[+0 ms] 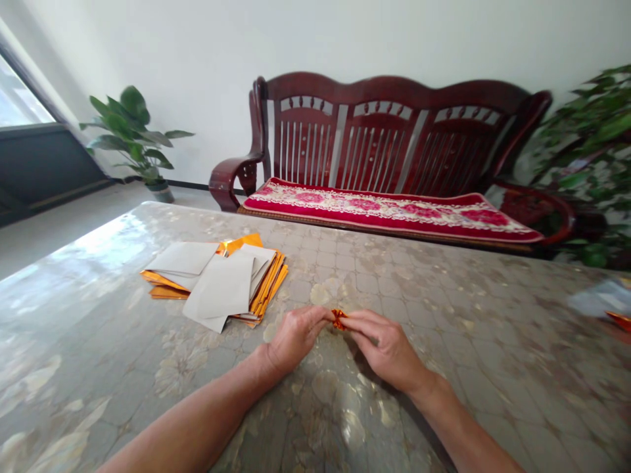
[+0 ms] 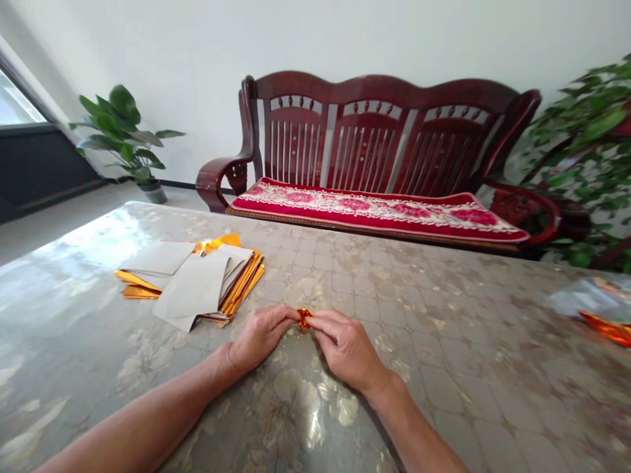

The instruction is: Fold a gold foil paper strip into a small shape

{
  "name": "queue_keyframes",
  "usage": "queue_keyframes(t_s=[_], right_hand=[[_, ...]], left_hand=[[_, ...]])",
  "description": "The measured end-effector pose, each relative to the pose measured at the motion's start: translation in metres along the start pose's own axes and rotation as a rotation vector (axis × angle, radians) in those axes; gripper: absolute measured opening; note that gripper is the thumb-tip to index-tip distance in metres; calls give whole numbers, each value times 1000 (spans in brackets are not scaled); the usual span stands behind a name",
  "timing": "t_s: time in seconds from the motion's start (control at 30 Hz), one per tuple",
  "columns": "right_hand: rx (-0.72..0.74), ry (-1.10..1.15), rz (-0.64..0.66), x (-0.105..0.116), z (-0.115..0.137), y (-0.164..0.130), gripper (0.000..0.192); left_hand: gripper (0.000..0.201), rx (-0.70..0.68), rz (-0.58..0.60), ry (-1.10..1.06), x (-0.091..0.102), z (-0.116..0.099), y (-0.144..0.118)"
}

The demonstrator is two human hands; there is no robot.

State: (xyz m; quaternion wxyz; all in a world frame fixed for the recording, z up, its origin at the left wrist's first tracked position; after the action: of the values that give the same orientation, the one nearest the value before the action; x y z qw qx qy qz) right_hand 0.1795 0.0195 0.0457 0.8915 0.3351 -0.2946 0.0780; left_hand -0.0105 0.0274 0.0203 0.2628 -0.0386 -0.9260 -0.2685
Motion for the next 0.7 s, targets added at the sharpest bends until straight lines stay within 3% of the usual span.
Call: queue_keyframes(t_s=[0.33, 0.7], right_hand=[[136, -37, 133, 0, -17, -2, 31], [140, -125, 45, 0, -15, -4, 21]], left_hand=[[14, 77, 52, -22, -2, 9, 2], [12, 3, 105, -15, -1, 15, 5]])
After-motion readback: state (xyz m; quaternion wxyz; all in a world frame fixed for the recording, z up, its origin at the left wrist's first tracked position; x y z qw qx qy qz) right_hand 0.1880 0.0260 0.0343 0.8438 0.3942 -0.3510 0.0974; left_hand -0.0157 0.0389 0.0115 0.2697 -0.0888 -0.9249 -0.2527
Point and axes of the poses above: each hand's wrist, its own y-axis towards the middle knuckle, its own x-axis out of the back of the hand, z = x × y, the point moved 3 cm from there along y, towards the middle knuckle, and after that the axes turned 10 degrees about -z, right-handed, at the moved point
